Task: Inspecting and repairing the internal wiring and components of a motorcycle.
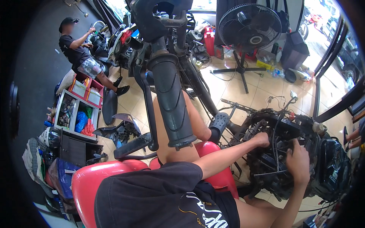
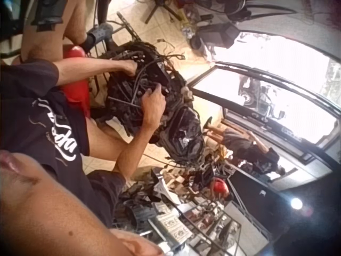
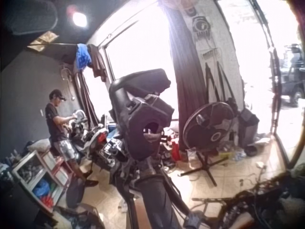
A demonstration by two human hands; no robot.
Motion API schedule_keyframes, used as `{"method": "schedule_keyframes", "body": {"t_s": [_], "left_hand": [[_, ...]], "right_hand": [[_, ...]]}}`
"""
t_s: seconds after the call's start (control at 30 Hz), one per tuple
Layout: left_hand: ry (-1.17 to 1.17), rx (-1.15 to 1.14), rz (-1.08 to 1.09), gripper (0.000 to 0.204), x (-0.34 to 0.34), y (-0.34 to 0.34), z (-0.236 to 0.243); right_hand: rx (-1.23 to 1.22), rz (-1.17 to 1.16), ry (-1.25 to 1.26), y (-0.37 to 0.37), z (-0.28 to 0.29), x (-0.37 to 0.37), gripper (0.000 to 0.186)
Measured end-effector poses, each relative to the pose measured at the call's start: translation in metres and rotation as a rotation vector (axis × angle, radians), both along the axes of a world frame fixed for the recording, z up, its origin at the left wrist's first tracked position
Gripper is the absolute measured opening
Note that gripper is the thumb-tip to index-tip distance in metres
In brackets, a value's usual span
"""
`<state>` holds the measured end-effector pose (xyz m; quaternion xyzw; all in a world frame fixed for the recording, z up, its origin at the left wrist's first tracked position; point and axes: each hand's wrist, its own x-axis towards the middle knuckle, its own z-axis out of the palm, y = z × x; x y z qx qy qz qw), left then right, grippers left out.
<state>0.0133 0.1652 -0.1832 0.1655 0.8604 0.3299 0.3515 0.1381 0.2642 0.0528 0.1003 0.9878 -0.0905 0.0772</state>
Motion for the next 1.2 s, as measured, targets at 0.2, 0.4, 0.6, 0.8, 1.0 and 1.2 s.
{"method": "schedule_keyframes", "body": {"t_s": [0.2, 0.4, 0.6, 0.8, 1.0, 1.2], "left_hand": [[0.009, -0.006, -0.008, 0.034, -0.003, 0.000, -0.003], [-0.004, 0.012, 0.016, 0.034, -0.001, -0.004, -0.001], [-0.006, -0.008, 0.008, 0.034, 0.000, -0.001, 0.000], [-0.022, -0.008, -0.018, 0.035, -0.002, -0.004, 0.001], [-0.024, -0.015, -0.008, 0.036, -0.001, -0.008, 0.008], [0.092, -0.011, -0.109, 0.032, 0.004, -0.002, 0.004]], "right_hand": [[0.031, -0.004, 0.023, 0.006, -0.017, -0.001, 0.030], [-0.046, -0.040, 0.051, -0.008, 0.001, -0.004, 0.036], [-0.085, -0.117, 0.118, -0.008, -0.003, -0.006, 0.030], [-0.094, -0.228, -0.005, -0.006, 0.006, -0.010, 0.030], [-0.182, -0.092, 0.070, -0.005, 0.008, 0.000, 0.034], [-0.166, -0.107, 0.125, 0.001, 0.006, 0.005, 0.031]]}}
